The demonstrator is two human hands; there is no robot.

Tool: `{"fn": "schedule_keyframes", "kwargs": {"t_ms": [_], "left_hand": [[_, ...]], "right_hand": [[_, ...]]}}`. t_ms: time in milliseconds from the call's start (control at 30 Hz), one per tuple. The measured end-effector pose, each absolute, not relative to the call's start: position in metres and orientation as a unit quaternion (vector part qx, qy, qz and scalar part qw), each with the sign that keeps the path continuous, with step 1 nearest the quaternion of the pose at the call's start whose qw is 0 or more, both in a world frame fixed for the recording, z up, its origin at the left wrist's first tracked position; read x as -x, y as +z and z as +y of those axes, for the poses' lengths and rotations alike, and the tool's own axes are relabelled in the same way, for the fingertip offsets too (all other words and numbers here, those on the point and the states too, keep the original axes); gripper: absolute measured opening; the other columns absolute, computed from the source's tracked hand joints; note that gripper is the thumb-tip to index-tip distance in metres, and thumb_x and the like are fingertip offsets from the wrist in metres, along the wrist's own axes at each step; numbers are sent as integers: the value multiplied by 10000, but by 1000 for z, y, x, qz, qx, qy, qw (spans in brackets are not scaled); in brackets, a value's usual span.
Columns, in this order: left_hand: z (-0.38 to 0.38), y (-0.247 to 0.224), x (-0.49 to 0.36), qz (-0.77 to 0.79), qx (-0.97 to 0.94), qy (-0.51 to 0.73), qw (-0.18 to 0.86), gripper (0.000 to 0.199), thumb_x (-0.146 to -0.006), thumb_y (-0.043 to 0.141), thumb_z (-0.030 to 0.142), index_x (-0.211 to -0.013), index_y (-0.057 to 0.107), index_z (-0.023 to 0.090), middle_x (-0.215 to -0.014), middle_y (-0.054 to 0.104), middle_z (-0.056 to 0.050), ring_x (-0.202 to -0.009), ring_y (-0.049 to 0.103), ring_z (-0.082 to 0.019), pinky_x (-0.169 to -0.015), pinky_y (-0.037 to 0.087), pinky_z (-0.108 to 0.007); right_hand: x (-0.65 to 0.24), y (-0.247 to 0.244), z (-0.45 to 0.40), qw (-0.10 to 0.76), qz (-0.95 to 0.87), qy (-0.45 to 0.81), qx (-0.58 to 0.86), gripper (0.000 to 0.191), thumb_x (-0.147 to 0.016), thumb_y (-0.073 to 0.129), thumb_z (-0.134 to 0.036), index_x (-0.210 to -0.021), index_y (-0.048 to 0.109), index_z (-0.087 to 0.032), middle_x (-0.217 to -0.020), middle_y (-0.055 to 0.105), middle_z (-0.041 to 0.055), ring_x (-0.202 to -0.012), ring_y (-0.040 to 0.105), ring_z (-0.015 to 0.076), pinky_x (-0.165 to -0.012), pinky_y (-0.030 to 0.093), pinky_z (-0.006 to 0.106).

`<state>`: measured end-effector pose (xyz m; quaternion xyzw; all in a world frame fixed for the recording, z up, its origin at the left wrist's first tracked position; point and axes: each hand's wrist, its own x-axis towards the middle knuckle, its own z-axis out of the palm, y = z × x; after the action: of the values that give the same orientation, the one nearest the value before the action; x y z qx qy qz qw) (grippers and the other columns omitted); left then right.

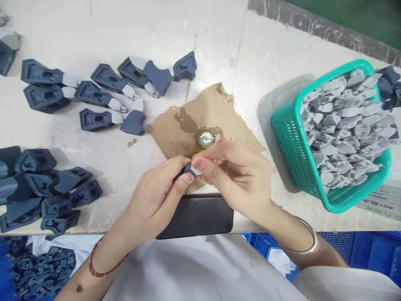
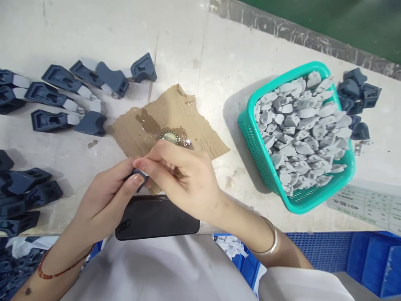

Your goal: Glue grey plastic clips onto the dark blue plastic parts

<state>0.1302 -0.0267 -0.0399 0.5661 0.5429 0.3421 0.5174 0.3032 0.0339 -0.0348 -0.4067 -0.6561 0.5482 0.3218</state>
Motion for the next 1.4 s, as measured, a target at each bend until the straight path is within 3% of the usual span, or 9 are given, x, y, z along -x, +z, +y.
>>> {"fn": "schedule_keyframes", "kwargs": {"t_ms": [167, 367, 567, 700, 800, 933, 1067, 1200, 1400], "left_hand": [[-27, -38, -129, 539, -554, 350, 530, 259, -1105, 441, 348, -909, 572, 242, -761, 570, 23, -674, 537, -143, -631, 408, -285], [-25, -38, -128, 547, -569, 347, 507, 265, -1086, 456, 307, -848, 547, 232, -702, 527, 38, -609, 490, -130, -585, 388, -272], [-27, -40, -131, 548, -578, 346, 497, 284, -1093, 441, 329, -871, 579, 218, -728, 553, 32, -645, 525, -129, -601, 415, -259], [-30, -37, -126, 600, -575, 363, 421, 183, -1083, 500, 331, -1206, 614, 257, -1034, 703, -5, -876, 647, -166, -752, 482, -275], [-21, -31, -112, 674, -569, 365, 299, 203, -1060, 548, 337, -1245, 594, 268, -1134, 696, -29, -1005, 652, -210, -875, 493, -323], [3, -27, -87, 741, -588, 298, 129, 240, -1048, 534, 372, -1179, 645, 204, -1239, 691, -127, -1269, 599, -348, -1137, 418, -500], [14, -27, -73, 771, -580, 245, 95, 479, -1035, 560, 455, -1348, 596, 93, -1513, 538, -243, -1526, 407, -453, -1295, 246, -600], [-1, -18, -64, 779, -564, 256, 96, 456, -1031, 575, 474, -1345, 600, 143, -1516, 549, -221, -1543, 418, -430, -1320, 204, -592], [-48, -6, -29, 797, -568, 192, 78, 330, -978, 666, 489, -1209, 651, 253, -1319, 666, -167, -1372, 545, -476, -1188, 326, -680]], "right_hand": [[-311, -30, 44, 291, -773, 425, 370, 239, -1045, 643, -341, -829, 653, -237, -699, 647, -25, -568, 541, 114, -562, 441, 277], [-313, -31, 43, 220, -889, 232, 327, 358, -1120, 416, -282, -792, 551, -230, -691, 580, -3, -621, 532, 151, -613, 410, 289], [-311, -32, 42, 209, -897, 220, 321, 307, -1122, 442, -269, -853, 580, -214, -754, 645, 16, -688, 604, 150, -651, 408, 277], [-332, -11, 52, 271, -855, 263, 357, 239, -1094, 517, -272, -905, 651, -215, -827, 703, 34, -771, 657, 173, -727, 472, 301], [-360, 5, 61, 353, -786, 169, 479, 238, -1063, 555, -270, -858, 673, -244, -813, 694, 35, -759, 625, 196, -751, 470, 351], [-397, 8, 77, 244, -734, 61, 631, 141, -941, 686, -333, -1006, 753, -227, -999, 750, 88, -801, 635, 241, -762, 487, 399], [-410, -4, 89, 163, -728, 73, 662, 200, -878, 709, -313, -1017, 791, -195, -1100, 754, 130, -858, 670, 272, -822, 521, 437], [-408, -11, 93, 165, -723, 61, 669, 152, -893, 710, -279, -977, 805, -197, -1055, 741, 148, -878, 678, 292, -820, 513, 443], [-411, -15, 92, 155, -750, 32, 642, 127, -908, 719, -259, -986, 807, -212, -1033, 701, 183, -855, 654, 319, -739, 456, 450]]}}
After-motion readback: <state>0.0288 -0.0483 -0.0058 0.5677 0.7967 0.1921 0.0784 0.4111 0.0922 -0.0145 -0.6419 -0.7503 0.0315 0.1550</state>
